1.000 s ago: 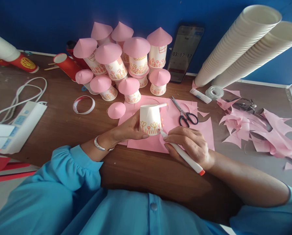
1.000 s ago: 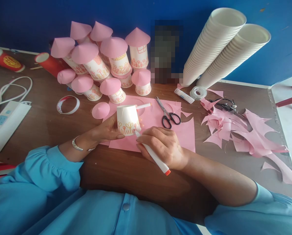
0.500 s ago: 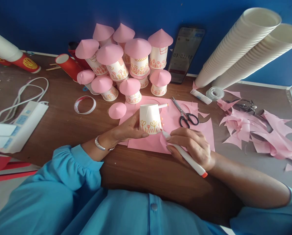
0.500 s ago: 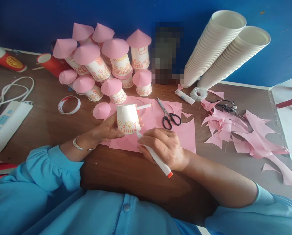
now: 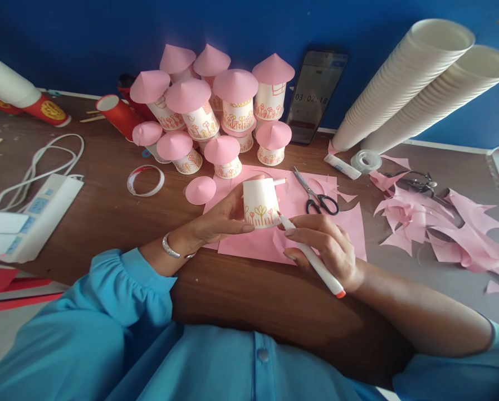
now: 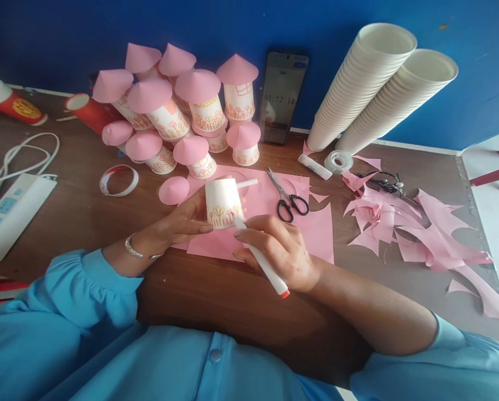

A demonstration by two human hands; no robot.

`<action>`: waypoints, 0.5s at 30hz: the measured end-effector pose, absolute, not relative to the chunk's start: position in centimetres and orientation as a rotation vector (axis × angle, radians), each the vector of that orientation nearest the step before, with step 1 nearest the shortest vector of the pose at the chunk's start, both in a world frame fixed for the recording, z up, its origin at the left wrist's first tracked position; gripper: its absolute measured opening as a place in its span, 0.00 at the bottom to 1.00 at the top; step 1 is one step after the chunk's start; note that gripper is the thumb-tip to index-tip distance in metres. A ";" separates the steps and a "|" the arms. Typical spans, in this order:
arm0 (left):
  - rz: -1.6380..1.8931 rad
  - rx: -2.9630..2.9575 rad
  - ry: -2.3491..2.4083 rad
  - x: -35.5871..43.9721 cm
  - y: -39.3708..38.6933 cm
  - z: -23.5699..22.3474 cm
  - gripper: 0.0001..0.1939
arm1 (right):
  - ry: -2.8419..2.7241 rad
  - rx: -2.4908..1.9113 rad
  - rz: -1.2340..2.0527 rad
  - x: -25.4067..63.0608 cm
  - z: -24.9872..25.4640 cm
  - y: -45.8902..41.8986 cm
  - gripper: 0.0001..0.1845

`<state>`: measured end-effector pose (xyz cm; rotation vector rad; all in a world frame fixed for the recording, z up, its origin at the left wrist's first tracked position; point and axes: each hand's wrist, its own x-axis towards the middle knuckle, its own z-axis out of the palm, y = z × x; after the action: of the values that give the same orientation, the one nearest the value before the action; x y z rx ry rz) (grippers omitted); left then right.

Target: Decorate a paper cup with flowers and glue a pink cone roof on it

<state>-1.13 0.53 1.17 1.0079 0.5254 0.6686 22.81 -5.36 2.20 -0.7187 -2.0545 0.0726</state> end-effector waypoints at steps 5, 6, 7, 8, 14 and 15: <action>0.639 0.987 0.456 -1.1 0.4 1.3 0.45 | -2.071 -0.695 0.158 22.5 2.1 -5.5 0.13; 0.636 0.972 0.440 -1.1 0.4 1.2 0.44 | -2.074 -0.681 0.174 22.4 2.2 -5.6 0.13; 0.633 0.954 0.431 -1.1 0.4 1.1 0.42 | -2.078 -0.661 0.190 22.3 2.2 -5.6 0.13; 0.631 0.937 0.431 -1.0 0.5 1.0 0.40 | -2.084 -0.640 0.205 22.3 2.2 -5.6 0.13; 0.626 0.857 0.498 -0.8 0.6 0.6 0.33 | -2.099 -0.580 0.251 22.1 2.4 -5.5 0.13; 0.631 0.849 0.500 -0.8 0.7 0.6 0.33 | -2.091 -0.591 0.248 22.1 2.5 -5.5 0.15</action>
<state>-0.82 0.65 0.65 0.8487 0.4999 0.6306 22.07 -5.51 2.46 -0.5906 -2.0913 0.2479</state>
